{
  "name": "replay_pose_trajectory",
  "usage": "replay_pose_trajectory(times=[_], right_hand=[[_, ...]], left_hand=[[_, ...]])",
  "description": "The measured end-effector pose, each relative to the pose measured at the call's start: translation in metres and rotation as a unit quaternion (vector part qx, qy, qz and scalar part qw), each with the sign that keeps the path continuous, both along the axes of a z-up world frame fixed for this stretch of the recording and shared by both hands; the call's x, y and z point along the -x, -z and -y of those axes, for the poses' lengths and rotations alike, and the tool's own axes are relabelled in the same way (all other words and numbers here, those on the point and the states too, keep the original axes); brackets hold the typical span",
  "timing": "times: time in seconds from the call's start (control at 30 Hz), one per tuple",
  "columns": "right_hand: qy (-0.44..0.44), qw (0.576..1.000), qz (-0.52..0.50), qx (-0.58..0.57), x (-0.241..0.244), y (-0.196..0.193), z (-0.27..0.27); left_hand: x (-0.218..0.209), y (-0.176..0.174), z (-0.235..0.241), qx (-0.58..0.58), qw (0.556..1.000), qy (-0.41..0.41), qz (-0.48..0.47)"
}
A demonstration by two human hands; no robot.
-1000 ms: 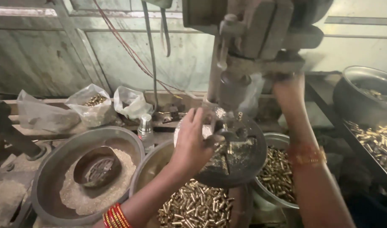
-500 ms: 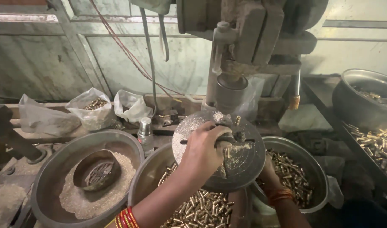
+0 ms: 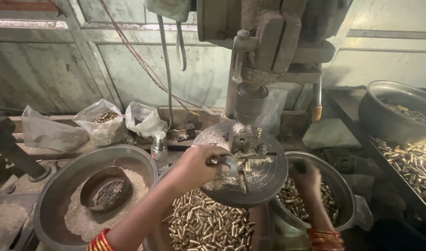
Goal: Operating a mechanical press to process small brass metal components.
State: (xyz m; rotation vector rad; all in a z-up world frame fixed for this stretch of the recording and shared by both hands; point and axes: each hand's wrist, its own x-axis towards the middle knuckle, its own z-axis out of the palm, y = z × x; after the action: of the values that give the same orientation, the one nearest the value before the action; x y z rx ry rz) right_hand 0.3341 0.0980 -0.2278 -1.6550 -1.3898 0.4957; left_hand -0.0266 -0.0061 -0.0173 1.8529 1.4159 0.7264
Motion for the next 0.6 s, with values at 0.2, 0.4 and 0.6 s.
replay_pose_trajectory(times=[0.2,0.4,0.6], right_hand=[[-0.131,0.905,-0.365,-0.172,0.055,-0.102,0.055],[-0.17,0.898,-0.404,-0.036,0.121,-0.141,0.084],[-0.236,0.901,-0.362,-0.051,0.135,-0.152,0.1]], left_hand=[[0.011,0.01,-0.004,-0.023,0.988,0.063,0.138],[-0.002,0.018,-0.004,0.05,0.939,0.119,0.32],[-0.003,0.012,0.0,0.047,0.953,0.123,0.272]])
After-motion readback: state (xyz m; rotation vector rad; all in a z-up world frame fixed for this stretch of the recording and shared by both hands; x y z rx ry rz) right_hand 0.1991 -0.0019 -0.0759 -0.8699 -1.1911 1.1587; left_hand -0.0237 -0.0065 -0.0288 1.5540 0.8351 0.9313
